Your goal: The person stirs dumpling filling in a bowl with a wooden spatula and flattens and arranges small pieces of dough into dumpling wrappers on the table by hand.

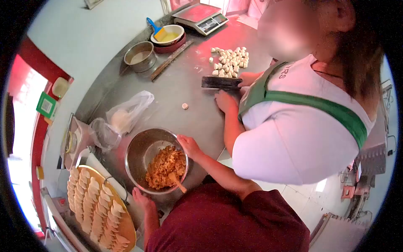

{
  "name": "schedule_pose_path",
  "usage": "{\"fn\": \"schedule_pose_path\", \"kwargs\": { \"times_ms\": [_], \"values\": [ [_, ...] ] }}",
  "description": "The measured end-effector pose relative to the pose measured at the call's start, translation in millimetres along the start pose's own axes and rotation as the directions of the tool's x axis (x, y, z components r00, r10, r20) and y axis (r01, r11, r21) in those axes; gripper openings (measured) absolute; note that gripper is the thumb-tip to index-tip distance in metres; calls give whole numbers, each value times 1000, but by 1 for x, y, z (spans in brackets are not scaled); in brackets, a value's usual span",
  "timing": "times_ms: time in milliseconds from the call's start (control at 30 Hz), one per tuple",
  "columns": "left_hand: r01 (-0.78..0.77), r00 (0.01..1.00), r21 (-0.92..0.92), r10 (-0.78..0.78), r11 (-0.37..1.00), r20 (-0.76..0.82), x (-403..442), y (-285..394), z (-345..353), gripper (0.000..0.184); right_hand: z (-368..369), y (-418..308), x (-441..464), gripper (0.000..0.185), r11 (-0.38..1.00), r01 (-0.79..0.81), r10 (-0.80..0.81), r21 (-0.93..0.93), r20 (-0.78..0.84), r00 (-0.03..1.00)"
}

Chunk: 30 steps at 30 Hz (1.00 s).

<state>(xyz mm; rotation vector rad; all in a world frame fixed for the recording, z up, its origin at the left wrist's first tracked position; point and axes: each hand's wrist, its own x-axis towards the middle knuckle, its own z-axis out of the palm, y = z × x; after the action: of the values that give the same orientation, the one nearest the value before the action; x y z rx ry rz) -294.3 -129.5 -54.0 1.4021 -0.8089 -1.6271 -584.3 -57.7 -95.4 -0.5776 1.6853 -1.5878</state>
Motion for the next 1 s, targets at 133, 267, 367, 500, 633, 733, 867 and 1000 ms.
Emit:
{"fn": "schedule_pose_path", "kwargs": {
  "times_ms": [133,267,367,500,633,733,867,1000],
  "values": [
    [-4,998,44,6,999,-55,3,10,9,28,0,2,1,37,1000,16,-16,-7,2,1000],
    [-148,988,212,133,966,81,43,28,16,23,9,8,6,36,996,86,-88,-35,-56,995],
    [-337,941,289,313,896,130,64,22,24,23,14,6,6,35,989,143,-147,-42,-94,985],
    [-480,872,485,459,731,171,92,7,12,29,10,6,11,32,993,97,-99,-72,-35,994],
    [-507,855,483,487,714,178,88,5,15,30,13,-3,10,30,990,105,-109,-93,-42,993],
    [-502,861,437,476,746,176,89,4,13,29,16,-4,11,30,993,116,-116,-8,-66,991],
    [-464,885,351,435,813,164,101,-2,6,29,18,-6,15,34,993,120,-120,-6,-48,992],
    [-412,911,316,382,855,154,99,1,10,28,17,-2,22,36,998,67,-67,-1,-19,998]
  ]
}}
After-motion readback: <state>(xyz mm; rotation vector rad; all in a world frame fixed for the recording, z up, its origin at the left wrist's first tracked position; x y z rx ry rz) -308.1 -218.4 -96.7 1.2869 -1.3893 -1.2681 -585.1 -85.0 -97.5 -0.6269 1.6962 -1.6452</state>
